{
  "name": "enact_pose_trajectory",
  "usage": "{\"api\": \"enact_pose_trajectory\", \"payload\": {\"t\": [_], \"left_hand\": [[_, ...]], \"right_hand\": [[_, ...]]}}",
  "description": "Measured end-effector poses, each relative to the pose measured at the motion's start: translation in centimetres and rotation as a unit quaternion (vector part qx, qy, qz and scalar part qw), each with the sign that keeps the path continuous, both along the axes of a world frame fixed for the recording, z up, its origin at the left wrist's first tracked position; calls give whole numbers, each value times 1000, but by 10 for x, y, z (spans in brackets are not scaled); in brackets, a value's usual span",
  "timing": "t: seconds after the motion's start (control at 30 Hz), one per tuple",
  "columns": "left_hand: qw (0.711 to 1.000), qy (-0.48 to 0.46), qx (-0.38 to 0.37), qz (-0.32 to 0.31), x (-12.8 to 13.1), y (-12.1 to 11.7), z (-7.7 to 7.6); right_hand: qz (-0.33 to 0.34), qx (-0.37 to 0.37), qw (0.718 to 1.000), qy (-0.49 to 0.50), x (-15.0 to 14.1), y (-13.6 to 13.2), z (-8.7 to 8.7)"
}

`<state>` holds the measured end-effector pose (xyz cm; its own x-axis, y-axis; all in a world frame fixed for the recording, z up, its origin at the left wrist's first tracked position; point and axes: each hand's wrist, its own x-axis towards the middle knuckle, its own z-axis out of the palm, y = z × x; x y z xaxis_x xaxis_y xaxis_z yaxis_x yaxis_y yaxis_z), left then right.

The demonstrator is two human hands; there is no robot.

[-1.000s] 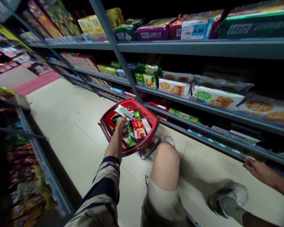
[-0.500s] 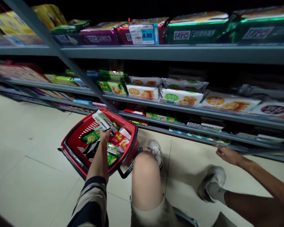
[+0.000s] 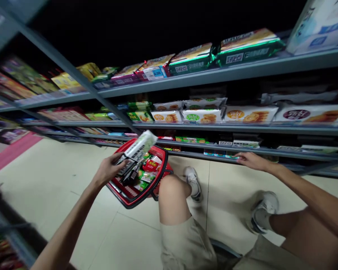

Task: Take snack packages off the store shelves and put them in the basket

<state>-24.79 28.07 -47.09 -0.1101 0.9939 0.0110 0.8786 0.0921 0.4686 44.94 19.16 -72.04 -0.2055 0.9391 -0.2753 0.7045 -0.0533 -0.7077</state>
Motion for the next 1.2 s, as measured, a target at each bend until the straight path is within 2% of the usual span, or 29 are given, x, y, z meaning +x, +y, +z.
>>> {"api": "enact_pose_trajectory", "payload": {"t": [0.07, 0.1, 0.17, 0.23, 0.27, 0.33, 0.43, 0.5, 0.63, 0.73, 0.8, 0.83, 0.9, 1.0, 1.1, 1.2], "left_hand": [[991, -14, -40, -129, 43, -11, 25], [980, -22, -54, -189, 70, -13, 32], [957, -52, -67, -277, 135, -14, 35], [931, -105, -89, -337, 205, -14, 26], [917, -131, -108, -360, 240, -13, 19], [891, -170, -156, -390, 300, -12, 3], [874, -221, -209, -378, 356, -3, -21], [881, -270, -203, -332, 369, 7, -36], [889, -347, -165, -247, 366, 13, -71], [860, -432, -159, -221, 374, -4, -104], [837, -474, -169, -215, 389, -22, -126], [836, -477, -174, -207, 397, -30, -136], [858, -453, -172, -169, 412, -44, -155], [897, -396, -165, -111, 423, -53, -178], [913, -360, -149, -116, 422, -48, -189], [926, -335, -117, -126, 426, -30, -190]], "right_hand": [[-24, -1, 990, 138, -23, 1, 35], [-40, -3, 977, 208, -34, -1, 54], [-59, 3, 940, 336, -54, -8, 93], [-61, 15, 908, 413, -65, -16, 121], [-62, 21, 901, 428, -66, -20, 130], [-86, 32, 899, 429, -58, -26, 136], [-155, 35, 885, 438, -20, -37, 129], [-205, 29, 860, 467, 13, -50, 122], [-260, 40, 821, 508, 63, -79, 112], [-273, 48, 812, 514, 75, -94, 104], [-265, 35, 816, 512, 72, -99, 95], [-257, 23, 822, 507, 68, -100, 90], [-258, -1, 846, 467, 60, -100, 78], [-313, 9, 884, 347, 54, -96, 64], [-360, 40, 885, 292, 55, -88, 57], [-379, 62, 875, 294, 57, -72, 55]]}}
